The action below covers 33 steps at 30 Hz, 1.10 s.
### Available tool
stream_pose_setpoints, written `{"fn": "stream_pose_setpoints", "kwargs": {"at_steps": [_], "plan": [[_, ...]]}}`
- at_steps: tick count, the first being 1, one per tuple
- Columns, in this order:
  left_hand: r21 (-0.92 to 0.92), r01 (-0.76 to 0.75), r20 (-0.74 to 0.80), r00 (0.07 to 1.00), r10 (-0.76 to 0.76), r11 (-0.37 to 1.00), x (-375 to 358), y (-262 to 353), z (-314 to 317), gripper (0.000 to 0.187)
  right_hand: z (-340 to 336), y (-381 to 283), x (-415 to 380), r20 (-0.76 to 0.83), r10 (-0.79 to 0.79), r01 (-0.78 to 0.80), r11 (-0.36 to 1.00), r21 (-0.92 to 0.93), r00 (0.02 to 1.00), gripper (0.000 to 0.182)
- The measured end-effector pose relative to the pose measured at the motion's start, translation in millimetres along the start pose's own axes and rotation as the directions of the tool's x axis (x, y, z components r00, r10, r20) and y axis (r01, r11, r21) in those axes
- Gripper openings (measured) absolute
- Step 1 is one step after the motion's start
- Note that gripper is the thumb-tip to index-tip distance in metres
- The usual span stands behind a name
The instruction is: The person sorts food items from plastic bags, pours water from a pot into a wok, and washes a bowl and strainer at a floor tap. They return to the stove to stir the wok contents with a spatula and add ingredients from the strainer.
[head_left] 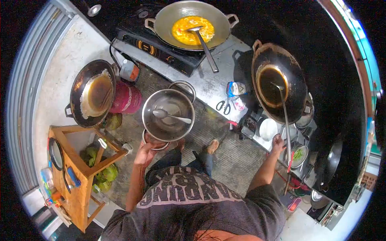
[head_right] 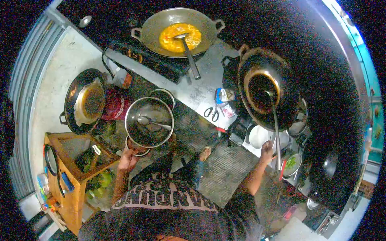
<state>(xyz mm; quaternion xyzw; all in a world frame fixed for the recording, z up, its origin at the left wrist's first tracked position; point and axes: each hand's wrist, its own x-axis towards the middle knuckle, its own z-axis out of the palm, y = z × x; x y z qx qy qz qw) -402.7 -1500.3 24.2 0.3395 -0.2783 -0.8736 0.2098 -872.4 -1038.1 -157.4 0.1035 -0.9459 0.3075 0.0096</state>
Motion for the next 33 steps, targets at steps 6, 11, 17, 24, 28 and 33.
{"fn": "stream_pose_setpoints", "kwargs": {"at_steps": [6, 11, 17, 24, 28, 33], "plan": [[-0.004, 0.009, -0.039, 0.999, -0.009, 1.000, -1, 20, -26, 0.059, 24, -203, -38, 0.533, 0.226, -0.507, -0.166, 0.846, 0.815, 0.022], [-0.039, -0.109, -0.049, 0.993, 0.107, 0.993, 1, 33, -40, 0.062, 71, -428, -35, 0.596, -0.115, -0.606, -0.204, 0.769, 0.794, 0.031], [-0.051, -0.183, -0.114, 0.978, 0.177, 0.982, -17, 25, -83, 0.068, 133, -627, 20, -0.405, -0.451, 0.602, 0.514, 0.610, 0.796, 0.018], [-0.076, -0.234, -0.186, 0.958, 0.217, 0.969, -35, 23, -100, 0.073, 289, -631, 111, 0.104, -0.898, 0.896, 0.436, 0.082, 0.427, 0.022], [-0.072, -0.220, -0.278, 0.941, 0.192, 0.973, -28, 19, -86, 0.072, 223, -674, 88, -0.178, -0.673, 0.678, 0.618, 0.398, 0.718, 0.025], [-0.074, 0.129, -0.252, 0.957, -0.144, 0.989, -11, -29, -155, 0.063, 221, -606, 54, 0.102, -0.855, 0.861, 0.507, -0.046, 0.508, 0.018]]}}
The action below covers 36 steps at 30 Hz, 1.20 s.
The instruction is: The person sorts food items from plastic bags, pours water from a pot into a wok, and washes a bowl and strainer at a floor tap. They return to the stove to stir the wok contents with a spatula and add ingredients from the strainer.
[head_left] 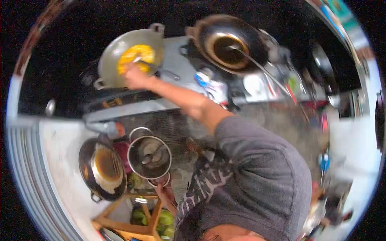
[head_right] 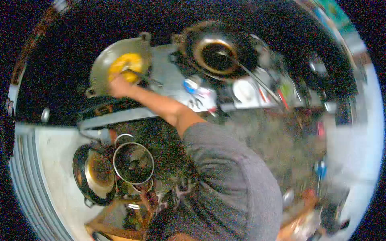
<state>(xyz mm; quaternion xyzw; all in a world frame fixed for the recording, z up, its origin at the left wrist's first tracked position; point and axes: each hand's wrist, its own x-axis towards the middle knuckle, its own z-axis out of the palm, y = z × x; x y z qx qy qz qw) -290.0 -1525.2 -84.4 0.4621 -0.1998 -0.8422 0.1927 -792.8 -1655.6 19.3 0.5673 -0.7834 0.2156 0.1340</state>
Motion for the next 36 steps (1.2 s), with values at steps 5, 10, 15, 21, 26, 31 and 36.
{"fn": "stream_pose_setpoints", "kwargs": {"at_steps": [5, 10, 15, 21, 26, 31, 36], "plan": [[0.206, 0.157, -0.134, 0.982, -0.131, 0.966, 4, -25, 19, 0.044, -114, -17, -233, -0.041, 0.411, -0.281, 0.690, 0.667, 0.911, 0.012], [0.488, 0.156, -0.056, 0.987, -0.148, 0.859, -49, -21, 150, 0.063, -145, -14, -525, 0.158, 0.378, -0.408, 0.802, 0.436, 0.912, 0.024], [0.582, 0.148, 0.218, 0.919, -0.329, 0.800, -48, -85, 182, 0.063, -307, 48, -653, 0.260, 0.952, -0.982, 0.181, -0.050, 0.162, 0.019], [0.611, 0.129, 0.445, 0.760, -0.474, 0.781, -70, -220, 261, 0.069, -441, 236, -831, -0.532, 0.719, -0.827, 0.104, -0.552, 0.446, 0.030], [0.763, 0.399, -0.038, 0.813, -0.581, 0.509, -135, -325, 371, 0.071, -443, 356, -966, 0.499, 0.855, -0.990, -0.137, -0.042, -0.140, 0.041], [0.806, 0.240, 0.251, 0.689, -0.680, 0.541, -179, -411, 448, 0.070, -472, 340, -925, 0.655, 0.737, -0.702, -0.554, 0.448, -0.165, 0.029], [0.888, 0.149, 0.300, 0.527, -0.795, 0.434, -193, -445, 503, 0.065, -540, 299, -888, 0.542, 0.838, -0.603, -0.464, 0.649, -0.062, 0.028]]}}
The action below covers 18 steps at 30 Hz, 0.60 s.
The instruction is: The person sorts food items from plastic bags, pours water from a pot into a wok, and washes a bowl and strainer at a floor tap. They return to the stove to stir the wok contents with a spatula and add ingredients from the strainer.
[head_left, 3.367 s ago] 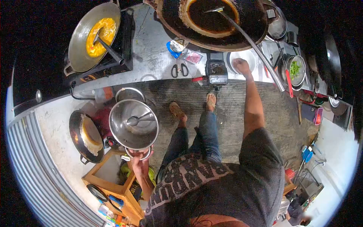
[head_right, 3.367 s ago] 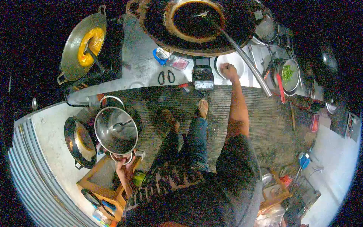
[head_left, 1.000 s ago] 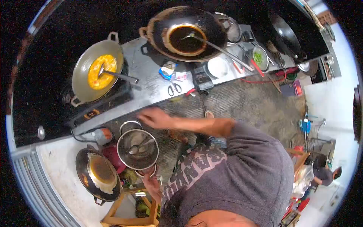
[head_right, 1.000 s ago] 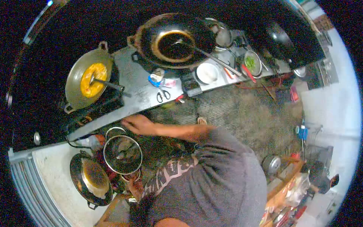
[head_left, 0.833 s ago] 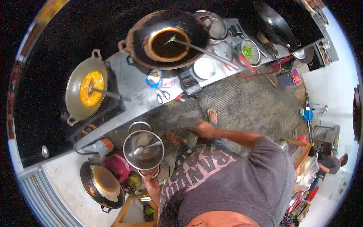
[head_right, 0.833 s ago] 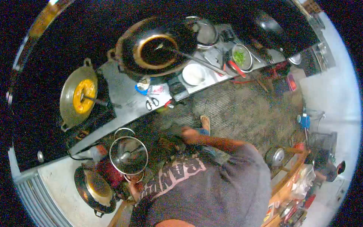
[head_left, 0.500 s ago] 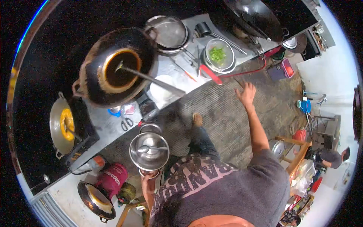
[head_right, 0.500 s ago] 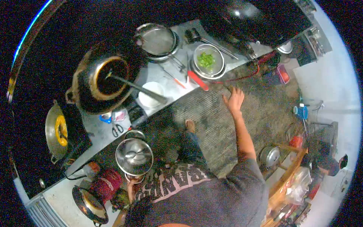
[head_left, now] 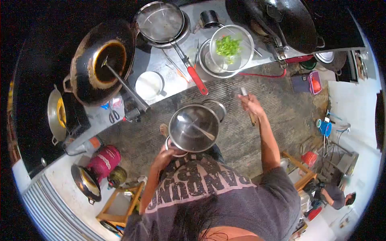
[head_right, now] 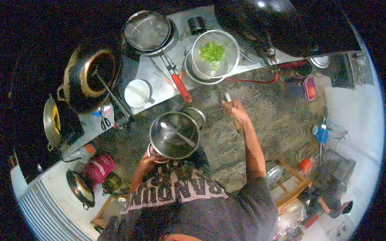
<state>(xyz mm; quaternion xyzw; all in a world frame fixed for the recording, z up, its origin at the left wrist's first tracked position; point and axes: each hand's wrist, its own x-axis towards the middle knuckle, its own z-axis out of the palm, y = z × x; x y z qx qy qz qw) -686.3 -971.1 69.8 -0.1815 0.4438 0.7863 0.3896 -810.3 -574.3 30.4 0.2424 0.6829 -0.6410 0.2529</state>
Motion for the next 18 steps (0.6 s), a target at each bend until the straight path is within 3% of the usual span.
{"fn": "stream_pose_setpoints", "kwargs": {"at_steps": [1, 3, 7, 14, 17, 18], "plan": [[0.004, -0.009, 0.072, 0.997, 0.009, 1.000, 12, -6, 1, 0.064, -13, -5, -19, -0.005, -0.019, 0.019, 1.000, -0.019, 1.000, 0.026], [-0.099, 0.004, 0.073, 0.997, 0.003, 0.995, 39, -18, 13, 0.061, -36, -17, -59, -0.035, -0.025, 0.022, 0.997, -0.080, 0.999, 0.025], [0.003, 0.042, 0.233, 0.972, -0.042, 0.999, 76, 0, 48, 0.055, -71, -7, -135, -0.156, 0.057, -0.082, 0.983, -0.163, 0.986, 0.027], [-0.004, 0.033, 0.261, 0.965, -0.031, 0.999, 153, -16, 98, 0.045, -98, 97, -238, -0.448, 0.336, -0.337, 0.938, 0.081, 0.829, 0.031], [-0.173, -0.027, 0.217, 0.974, 0.065, 0.985, 183, -5, 122, 0.043, -93, 148, -262, -0.485, 0.390, -0.318, 0.920, 0.227, 0.783, 0.032], [-0.218, -0.117, 0.272, 0.946, 0.175, 0.969, 208, -24, 109, 0.042, -88, 158, -265, -0.503, 0.382, -0.297, 0.923, 0.243, 0.775, 0.033]]}}
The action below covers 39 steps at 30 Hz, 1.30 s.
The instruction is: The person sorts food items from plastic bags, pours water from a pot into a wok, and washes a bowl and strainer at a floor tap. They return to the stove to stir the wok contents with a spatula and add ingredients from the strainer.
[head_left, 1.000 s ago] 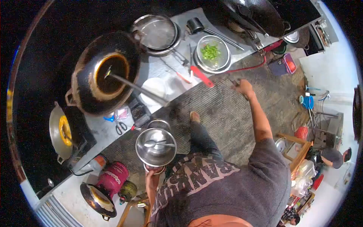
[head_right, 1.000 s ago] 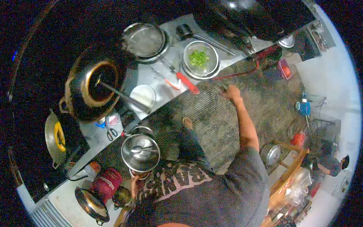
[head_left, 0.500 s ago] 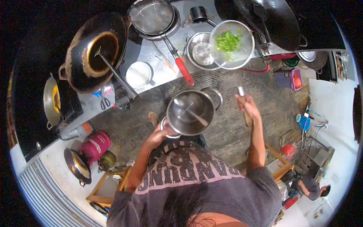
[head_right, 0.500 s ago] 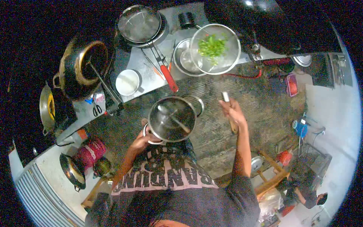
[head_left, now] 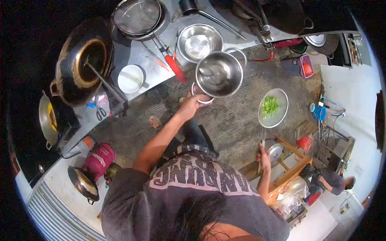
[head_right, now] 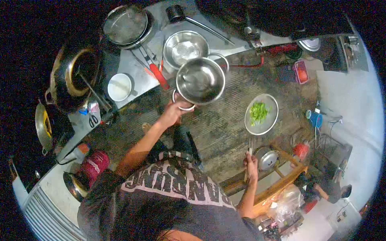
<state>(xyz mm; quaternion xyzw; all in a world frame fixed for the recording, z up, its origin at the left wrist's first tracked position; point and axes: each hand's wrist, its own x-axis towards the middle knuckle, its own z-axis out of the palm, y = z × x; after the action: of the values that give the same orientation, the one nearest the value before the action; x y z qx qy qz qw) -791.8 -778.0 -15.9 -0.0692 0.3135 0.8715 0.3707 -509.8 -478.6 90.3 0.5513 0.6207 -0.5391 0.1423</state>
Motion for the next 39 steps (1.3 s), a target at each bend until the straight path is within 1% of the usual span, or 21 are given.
{"fn": "stream_pose_setpoints", "kwargs": {"at_steps": [2, 4, 6, 7, 9, 11, 13, 15, 17, 21, 22, 24, 26, 28, 31, 32, 33, 34, 35, 37, 39], "plan": [[-0.047, -0.086, -0.116, 0.990, 0.080, 0.995, 30, 10, 11, 0.036, 5, 29, 5, -0.067, -0.033, 0.035, 0.999, 0.036, 0.997, 0.035], [-0.123, -0.150, -0.249, 0.962, 0.115, 0.981, 58, 22, 19, 0.031, 30, 13, -11, -0.061, -0.012, 0.019, 0.994, 0.111, 0.998, 0.034], [-0.146, -0.238, -0.335, 0.925, 0.178, 0.960, 89, 27, 15, 0.034, 32, 49, -2, -0.069, -0.051, 0.060, 0.989, 0.137, 0.996, 0.033], [-0.249, -0.266, -0.378, 0.912, 0.160, 0.931, 118, 28, -7, 0.037, 37, 61, 9, -0.031, -0.062, 0.065, 0.989, 0.131, 0.998, 0.032], [-0.169, -0.370, -0.431, 0.861, 0.269, 0.914, 141, 27, -22, 0.037, 49, 63, 8, 0.054, -0.059, 0.050, 0.987, 0.155, 0.997, 0.029], [-0.222, -0.323, -0.492, 0.851, 0.180, 0.920, 154, 33, -26, 0.033, 58, 70, 13, 0.084, -0.044, 0.031, 0.988, 0.153, 0.995, 0.028], [-0.175, -0.347, -0.517, 0.829, 0.214, 0.921, 164, 30, -29, 0.025, 66, 66, 15, 0.136, -0.050, 0.039, 0.996, 0.083, 0.989, 0.029], [-0.186, -0.336, -0.539, 0.821, 0.190, 0.923, 180, 20, -40, 0.025, 74, 78, 24, 0.035, -0.054, 0.050, 0.994, 0.099, 0.998, 0.030], [-0.204, -0.337, -0.581, 0.797, 0.163, 0.919, 188, 11, -48, 0.024, 91, 28, 0, 0.163, -0.032, 0.020, 0.997, 0.075, 0.986, 0.030], [-0.124, -0.316, -0.649, 0.743, 0.164, 0.941, 186, -6, -51, 0.035, 104, -2, -8, 0.225, -0.055, 0.037, 0.996, 0.085, 0.973, 0.028], [-0.116, -0.219, -0.639, 0.763, 0.096, 0.969, 200, -24, -75, 0.047, 107, -10, -13, 0.224, -0.074, 0.061, 0.996, 0.066, 0.972, 0.027], [0.011, -0.104, -0.683, 0.726, 0.083, 0.995, 226, -58, -104, 0.053, 110, -34, -29, 0.212, -0.117, 0.114, 0.993, 0.025, 0.970, 0.024], [0.146, -0.042, -0.767, 0.627, 0.140, 0.988, 216, -38, -75, 0.065, 102, -50, -38, 0.217, -0.130, 0.135, 0.991, -0.012, 0.967, 0.020], [0.402, 0.124, -0.735, 0.635, 0.239, 0.907, 206, -41, -75, 0.063, 102, -82, -61, 0.251, -0.142, 0.140, 0.990, 0.029, 0.957, 0.021], [0.622, 0.167, -0.538, 0.801, 0.263, 0.765, 142, -28, -39, 0.052, 87, -93, -56, 0.246, -0.288, 0.324, 0.938, -0.124, 0.926, 0.018], [0.671, 0.141, -0.425, 0.878, 0.220, 0.728, 104, -29, -18, 0.048, 100, -133, -85, 0.327, -0.287, 0.364, 0.908, -0.206, 0.901, 0.023], [0.746, 0.037, -0.083, 0.996, 0.038, 0.665, 79, -35, -19, 0.048, 108, -151, -98, 0.381, -0.247, 0.327, 0.931, -0.163, 0.891, 0.026], [0.782, -0.104, 0.250, 0.955, -0.157, 0.614, 53, -31, -28, 0.047, 117, -161, -105, 0.432, -0.263, 0.360, 0.919, -0.159, 0.863, 0.026], [0.771, -0.216, 0.431, 0.870, -0.241, 0.600, -8, 44, 24, 0.047, 128, -169, -113, 0.497, -0.273, 0.395, 0.905, -0.158, 0.824, 0.027], [0.653, -0.285, 0.570, 0.795, -0.207, 0.702, -72, 35, 8, 0.044, 159, -186, -139, 0.583, -0.283, 0.443, 0.884, -0.149, 0.762, 0.025], [0.737, -0.075, 0.450, 0.795, -0.406, 0.671, -129, 58, 6, 0.046, 186, -199, -159, 0.694, -0.284, 0.509, 0.850, -0.137, 0.661, 0.024]]}}
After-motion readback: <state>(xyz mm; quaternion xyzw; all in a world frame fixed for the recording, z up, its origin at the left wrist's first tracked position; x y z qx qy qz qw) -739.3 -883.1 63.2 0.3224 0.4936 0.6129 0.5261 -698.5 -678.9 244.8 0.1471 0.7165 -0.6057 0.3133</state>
